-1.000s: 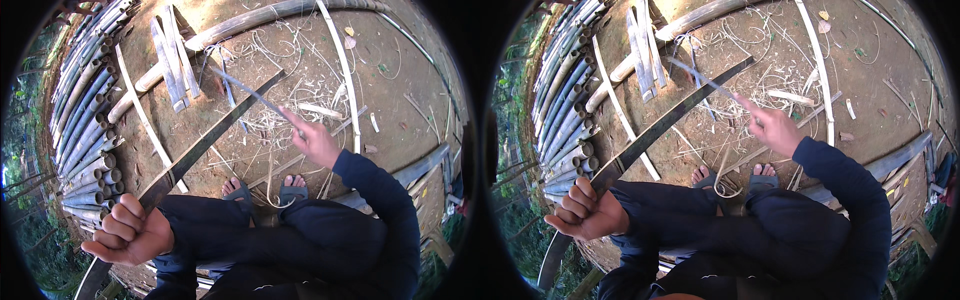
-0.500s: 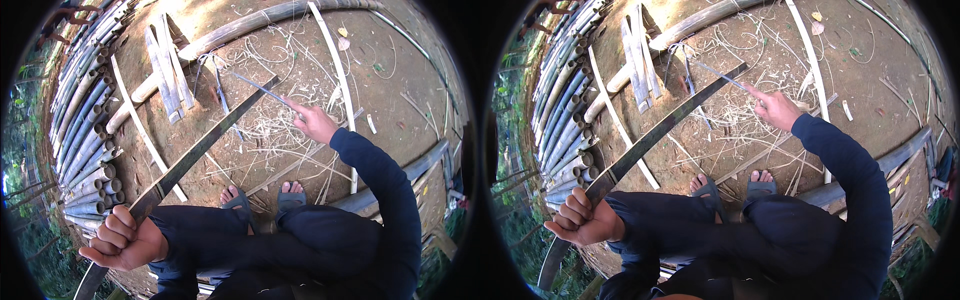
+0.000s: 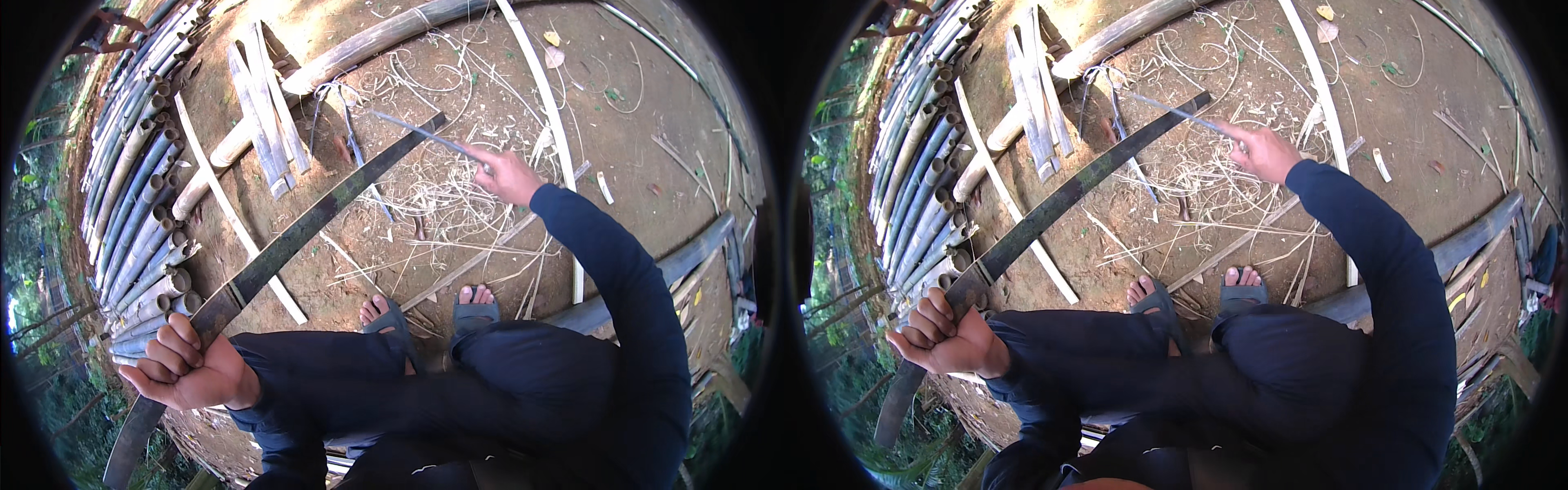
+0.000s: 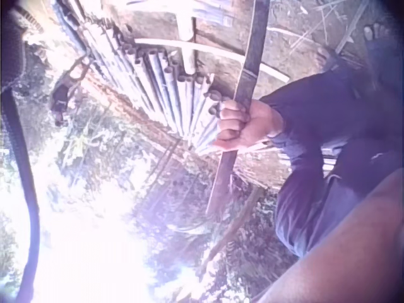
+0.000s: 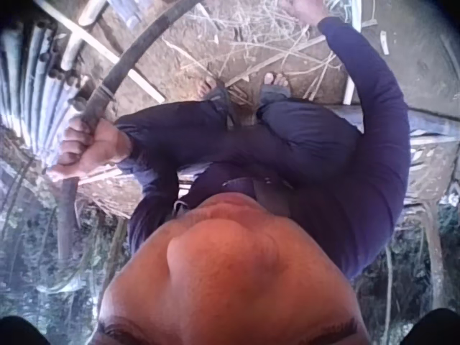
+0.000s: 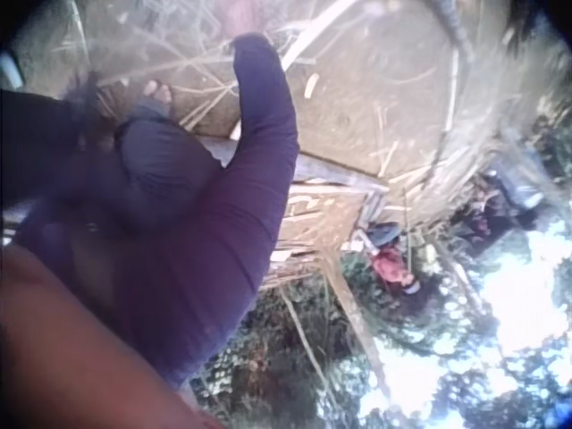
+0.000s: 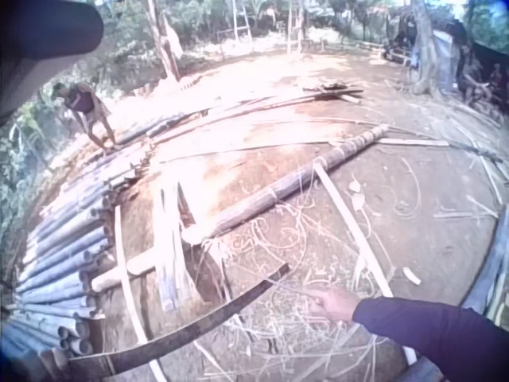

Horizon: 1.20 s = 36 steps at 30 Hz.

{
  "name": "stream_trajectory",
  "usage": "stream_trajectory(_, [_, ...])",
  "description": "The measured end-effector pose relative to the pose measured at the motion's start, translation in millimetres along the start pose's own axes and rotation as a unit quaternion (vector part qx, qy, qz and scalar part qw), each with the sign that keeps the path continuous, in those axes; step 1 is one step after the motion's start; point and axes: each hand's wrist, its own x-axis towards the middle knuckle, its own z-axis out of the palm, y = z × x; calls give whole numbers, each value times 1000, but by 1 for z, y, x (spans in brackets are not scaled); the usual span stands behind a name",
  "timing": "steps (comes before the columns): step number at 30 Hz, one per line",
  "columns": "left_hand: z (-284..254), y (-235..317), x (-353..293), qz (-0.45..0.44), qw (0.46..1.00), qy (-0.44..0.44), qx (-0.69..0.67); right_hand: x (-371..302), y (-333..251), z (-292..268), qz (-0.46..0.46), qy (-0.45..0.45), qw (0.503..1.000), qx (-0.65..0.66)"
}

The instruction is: The person shaves and shapes a thin strip of bamboo using a knife while sitting on the ground.

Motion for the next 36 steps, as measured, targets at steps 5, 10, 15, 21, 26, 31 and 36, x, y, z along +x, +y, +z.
stream_trajectory(5, [4, -3, 10, 8, 1000, 13, 7, 13, 22, -22, 37, -6, 997, -63])
stream_trajectory(10, [0, -1, 5, -3, 999, 42, 20, 15, -3, -10, 7, 24, 1000, 19])
stream_trajectory(15, [-4, -5, 8, -5, 999, 36, 18, 22, 5, -7, -4, 1, 998, -56])
stream_trajectory(21, [-5, 0, 3, -8, 997, 70, 3, 20, 23, -11, 81, -6, 997, 2])
stream_trajectory(26, [-3, -1, 5, -10, 998, 65, 19, -7, 39, -4, 47, -2, 999, 12])
stream_trajectory(31, [-2, -3, 6, 2, 997, 80, 17, -24, -41, 22, -126, 66, 988, 52])
stream_trajectory(36, [-3, -3, 12, -9, 1000, 22, -12, 2, -5, 8, 6, -5, 1000, 25])
